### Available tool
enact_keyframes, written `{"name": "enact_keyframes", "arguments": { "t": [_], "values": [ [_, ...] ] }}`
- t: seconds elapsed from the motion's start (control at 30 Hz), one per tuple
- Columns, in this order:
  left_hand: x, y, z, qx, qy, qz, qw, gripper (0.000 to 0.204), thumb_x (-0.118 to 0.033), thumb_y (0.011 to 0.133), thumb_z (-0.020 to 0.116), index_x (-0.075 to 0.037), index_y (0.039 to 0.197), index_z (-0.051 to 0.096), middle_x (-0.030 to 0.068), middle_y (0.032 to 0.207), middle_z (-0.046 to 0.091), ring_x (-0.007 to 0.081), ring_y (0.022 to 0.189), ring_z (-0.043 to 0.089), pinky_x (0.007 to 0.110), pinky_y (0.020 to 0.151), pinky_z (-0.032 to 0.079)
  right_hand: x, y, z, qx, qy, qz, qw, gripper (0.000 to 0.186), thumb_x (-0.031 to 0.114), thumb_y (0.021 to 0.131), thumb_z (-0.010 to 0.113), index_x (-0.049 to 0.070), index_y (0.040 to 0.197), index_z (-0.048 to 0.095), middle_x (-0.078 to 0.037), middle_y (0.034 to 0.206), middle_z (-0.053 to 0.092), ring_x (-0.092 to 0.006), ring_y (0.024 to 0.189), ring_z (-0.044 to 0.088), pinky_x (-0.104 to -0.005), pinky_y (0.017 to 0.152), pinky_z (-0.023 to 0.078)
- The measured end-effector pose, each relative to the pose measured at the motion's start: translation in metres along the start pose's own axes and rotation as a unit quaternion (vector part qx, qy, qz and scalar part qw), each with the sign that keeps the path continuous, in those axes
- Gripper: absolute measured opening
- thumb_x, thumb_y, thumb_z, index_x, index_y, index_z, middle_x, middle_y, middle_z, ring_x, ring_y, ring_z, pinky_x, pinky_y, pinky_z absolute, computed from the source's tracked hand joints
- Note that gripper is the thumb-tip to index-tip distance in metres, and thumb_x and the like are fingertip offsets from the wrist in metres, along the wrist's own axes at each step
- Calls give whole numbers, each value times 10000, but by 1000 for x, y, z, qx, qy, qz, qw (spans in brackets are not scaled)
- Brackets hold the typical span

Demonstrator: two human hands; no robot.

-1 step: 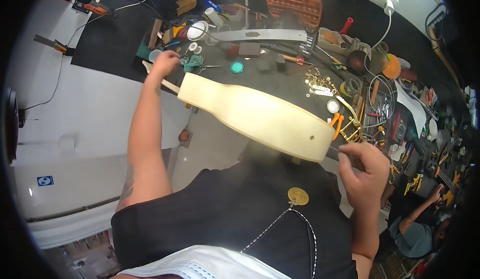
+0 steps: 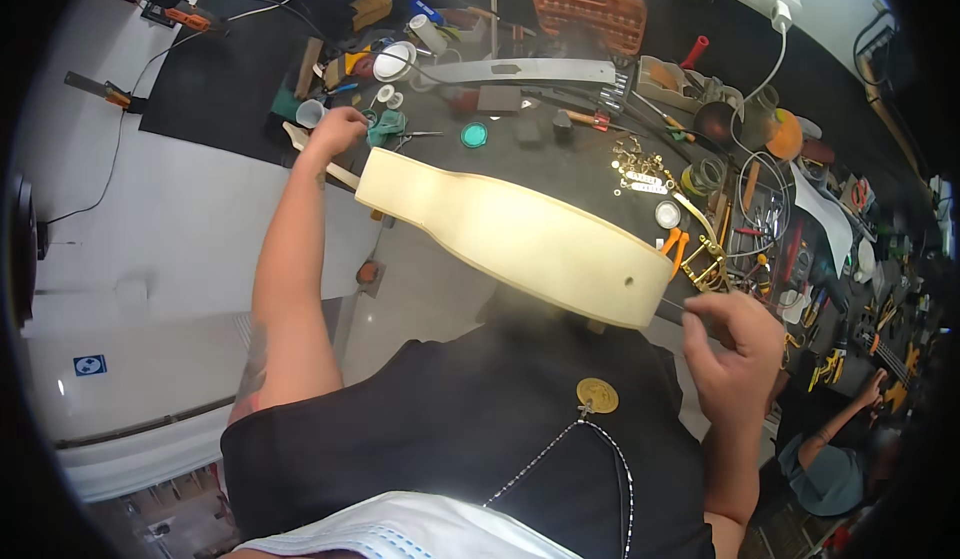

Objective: The person works on the electronics of a white hollow-body electric guitar in a workshop. They manipulate wires and components inside the guitar's f-hole, then remove the backplate to access the internal cavity. The person uses a soldering iron to work on the wiring and handles small metal parts and screws.

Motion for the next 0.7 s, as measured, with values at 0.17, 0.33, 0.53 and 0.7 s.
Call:
{"name": "enact_keyframes", "arguments": {
  "t": [0.17, 0.33, 0.53, 0.7],
  "values": [
    [23, 55, 75, 111, 181, 88, 973, 229, -123, 840, 738, -20, 1040, 782, 237, 1044, 779, 411, 1019, 736, 485, 915, 580, 17, 8, -8, 6, -76, 9, 997, 140, -62, 786, 743, -14, 915, 718, -22, 726, 540, -94, 611, 443, -270, 563, 304],
    [20, 93, 126, 144, 248, 233, 929, 270, -146, 883, 769, -42, 1127, 717, 208, 1165, 730, 423, 1143, 699, 521, 962, 571, 24, 6, -4, -40, -105, 70, 991, 144, -41, 753, 741, 2, 886, 709, -6, 737, 518, -96, 643, 419, -266, 585, 289],
    [34, 106, 162, 164, 302, 271, 899, 373, -218, 863, 843, -62, 1166, 692, 194, 1197, 704, 431, 1136, 691, 551, 932, 576, 37, 9, -10, -30, -229, 35, 972, 166, 23, 719, 747, 5, 882, 728, -37, 772, 600, -138, 652, 487, -285, 585, 334],
    [15, 109, 150, 134, 210, 252, 935, 290, -220, 1009, 699, -45, 1199, 567, 294, 1090, 726, 516, 1031, 694, 612, 853, 531, 45, 13, -13, -22, -174, 77, 982, 150, 40, 756, 760, 13, 903, 748, -83, 777, 667, -209, 669, 594, -331, 614, 433]
  ]
}}
Point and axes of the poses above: each hand's wrist, its own y-axis towards the middle knuckle, its own z-axis out of the palm, x = y × z, the point moved 1 cm from there along y, towards the middle knuckle
